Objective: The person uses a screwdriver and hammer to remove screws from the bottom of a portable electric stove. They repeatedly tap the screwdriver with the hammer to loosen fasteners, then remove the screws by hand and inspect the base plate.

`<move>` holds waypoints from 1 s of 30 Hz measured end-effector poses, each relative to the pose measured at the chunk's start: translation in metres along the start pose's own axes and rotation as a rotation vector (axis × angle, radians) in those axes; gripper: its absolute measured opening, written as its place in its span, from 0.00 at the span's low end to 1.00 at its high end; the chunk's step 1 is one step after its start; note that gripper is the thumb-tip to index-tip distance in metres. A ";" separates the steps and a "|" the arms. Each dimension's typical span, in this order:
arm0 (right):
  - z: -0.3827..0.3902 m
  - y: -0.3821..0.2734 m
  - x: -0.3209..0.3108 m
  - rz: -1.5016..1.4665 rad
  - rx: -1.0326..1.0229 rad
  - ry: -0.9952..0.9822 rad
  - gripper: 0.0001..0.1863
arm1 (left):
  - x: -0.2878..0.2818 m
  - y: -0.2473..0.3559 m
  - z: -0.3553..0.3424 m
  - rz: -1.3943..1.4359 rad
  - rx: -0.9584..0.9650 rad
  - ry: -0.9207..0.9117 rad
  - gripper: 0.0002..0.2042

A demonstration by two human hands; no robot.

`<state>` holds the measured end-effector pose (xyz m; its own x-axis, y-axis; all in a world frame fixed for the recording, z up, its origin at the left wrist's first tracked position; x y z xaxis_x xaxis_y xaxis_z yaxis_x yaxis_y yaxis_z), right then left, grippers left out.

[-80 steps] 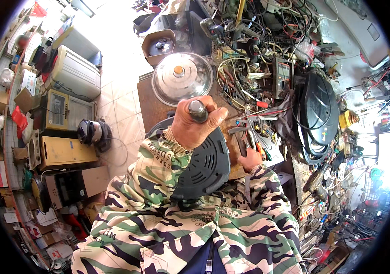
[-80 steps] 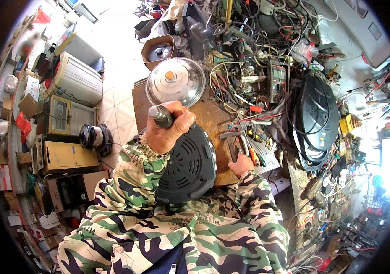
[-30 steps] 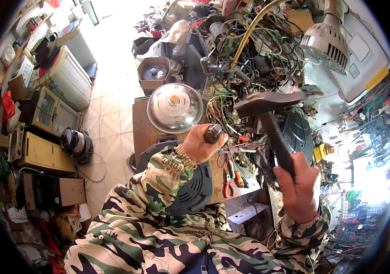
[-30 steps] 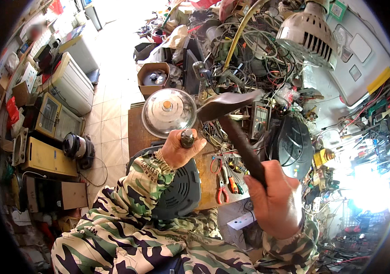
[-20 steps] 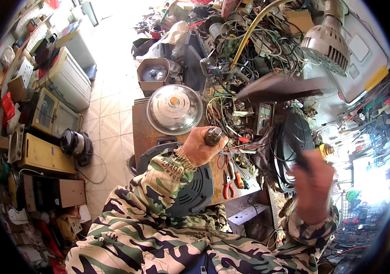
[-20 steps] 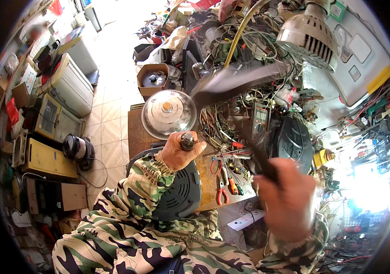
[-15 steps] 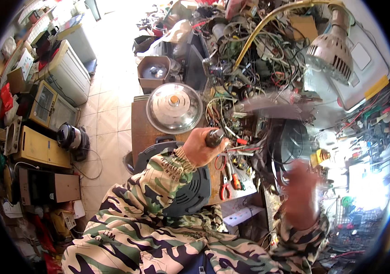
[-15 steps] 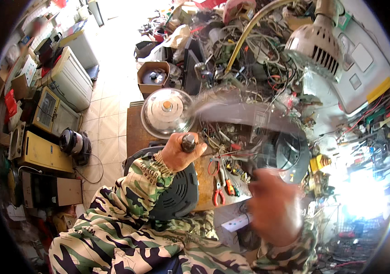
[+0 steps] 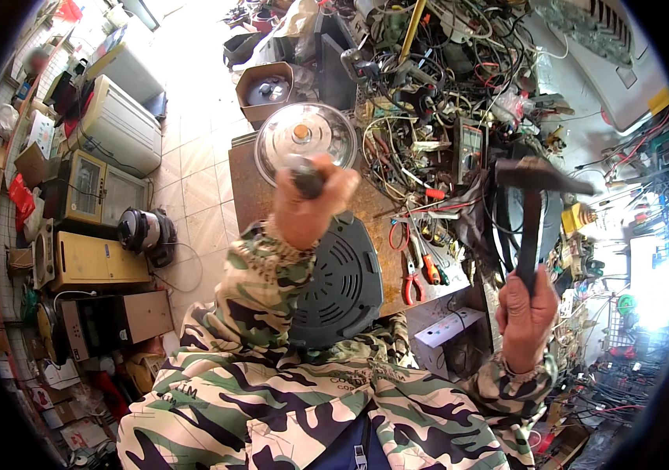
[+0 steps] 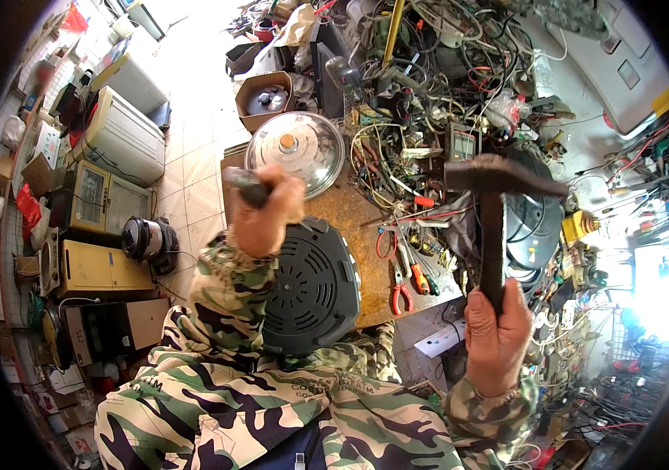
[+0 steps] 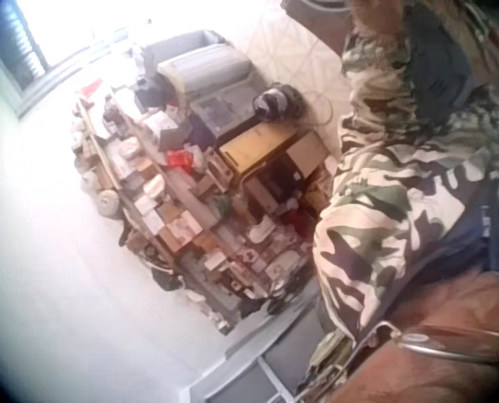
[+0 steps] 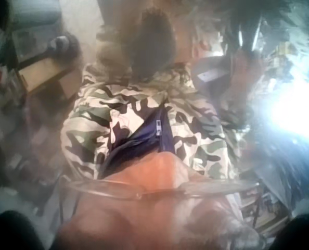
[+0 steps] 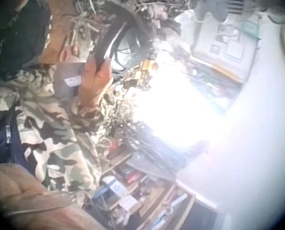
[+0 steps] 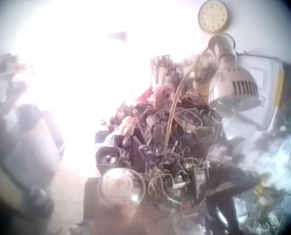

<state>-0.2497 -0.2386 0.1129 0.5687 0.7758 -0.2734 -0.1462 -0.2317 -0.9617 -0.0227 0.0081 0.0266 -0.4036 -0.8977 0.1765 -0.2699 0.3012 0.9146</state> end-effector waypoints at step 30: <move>0.126 0.194 -0.001 -0.143 0.635 0.028 0.19 | 0.062 0.028 0.121 0.227 -0.275 -0.143 0.14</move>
<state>-0.3802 -0.2105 -0.0753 0.6379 0.7555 -0.1492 -0.5122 0.2715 -0.8148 -0.1611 0.0002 0.0190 -0.5494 -0.7583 0.3509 0.0768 0.3723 0.9249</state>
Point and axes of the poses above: each hand's wrist, its own z-axis away from the middle knuckle, its own x-axis out of the palm, y = z × x, the point moved 2 cm from there along -z, towards the middle knuckle, and after that the axes turned 4 degrees about y, right-handed, at the moved point
